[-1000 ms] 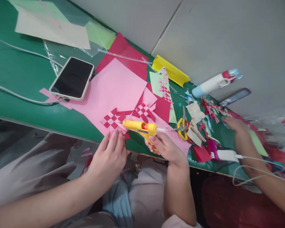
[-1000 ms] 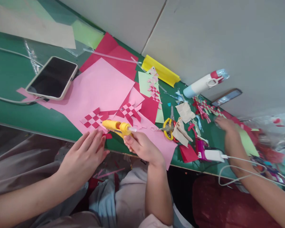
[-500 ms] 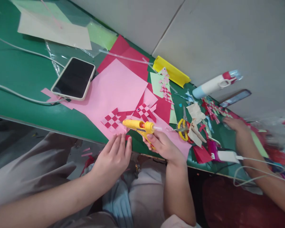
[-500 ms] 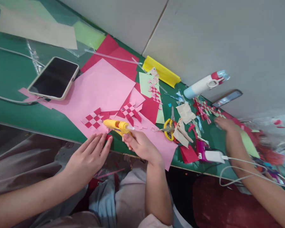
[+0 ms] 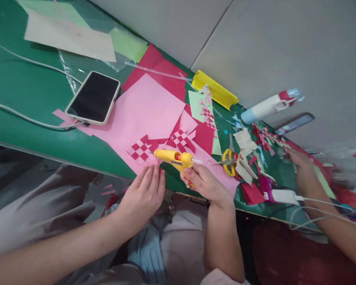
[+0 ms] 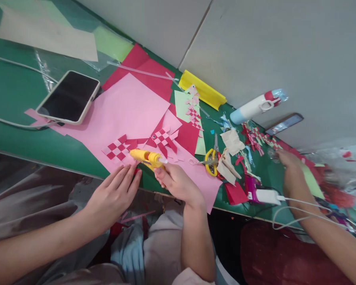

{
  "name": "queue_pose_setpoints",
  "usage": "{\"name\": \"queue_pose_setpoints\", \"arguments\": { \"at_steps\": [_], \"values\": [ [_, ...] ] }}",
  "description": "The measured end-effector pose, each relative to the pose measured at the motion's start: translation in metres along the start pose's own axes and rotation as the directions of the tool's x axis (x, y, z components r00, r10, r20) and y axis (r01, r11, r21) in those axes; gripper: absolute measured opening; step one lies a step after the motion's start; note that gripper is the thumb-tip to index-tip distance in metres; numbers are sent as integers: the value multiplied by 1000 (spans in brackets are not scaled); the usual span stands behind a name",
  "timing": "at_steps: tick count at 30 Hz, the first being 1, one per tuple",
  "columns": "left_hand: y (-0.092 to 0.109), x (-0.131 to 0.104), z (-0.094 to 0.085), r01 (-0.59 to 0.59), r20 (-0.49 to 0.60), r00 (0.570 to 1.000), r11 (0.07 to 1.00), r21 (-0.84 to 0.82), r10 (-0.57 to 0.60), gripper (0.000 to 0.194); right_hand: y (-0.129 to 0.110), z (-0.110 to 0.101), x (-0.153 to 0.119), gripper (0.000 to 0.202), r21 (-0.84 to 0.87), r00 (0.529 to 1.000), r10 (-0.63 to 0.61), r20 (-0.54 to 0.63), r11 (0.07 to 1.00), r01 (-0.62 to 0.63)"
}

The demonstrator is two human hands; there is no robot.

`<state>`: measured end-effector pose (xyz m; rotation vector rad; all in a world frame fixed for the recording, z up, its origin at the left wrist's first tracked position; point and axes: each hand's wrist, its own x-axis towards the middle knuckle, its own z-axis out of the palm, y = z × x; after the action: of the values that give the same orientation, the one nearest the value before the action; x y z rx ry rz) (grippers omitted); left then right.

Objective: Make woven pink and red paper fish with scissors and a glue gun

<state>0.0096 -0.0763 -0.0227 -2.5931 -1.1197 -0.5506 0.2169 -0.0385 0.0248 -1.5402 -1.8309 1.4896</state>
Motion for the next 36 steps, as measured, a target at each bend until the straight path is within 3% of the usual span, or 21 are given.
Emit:
{"name": "queue_pose_setpoints", "arguments": {
  "at_steps": [10, 19, 36],
  "values": [
    [2, -3, 3, -30, -98, 995, 999, -10, 29, 31, -2, 1, 1, 47, -13, 1000, 15, -2, 1000, -15],
    [4, -5, 1, -49, -130, 991, 995, -84, 38, 24, -2, 1, -2, 50, 79, 1000, 11, -5, 997, -10],
    [-5, 0, -11, -33, -104, 994, 983, -180, 14, 28, -4, 2, -2, 46, 45, 999, 37, 2, 998, -37]
  ]
}}
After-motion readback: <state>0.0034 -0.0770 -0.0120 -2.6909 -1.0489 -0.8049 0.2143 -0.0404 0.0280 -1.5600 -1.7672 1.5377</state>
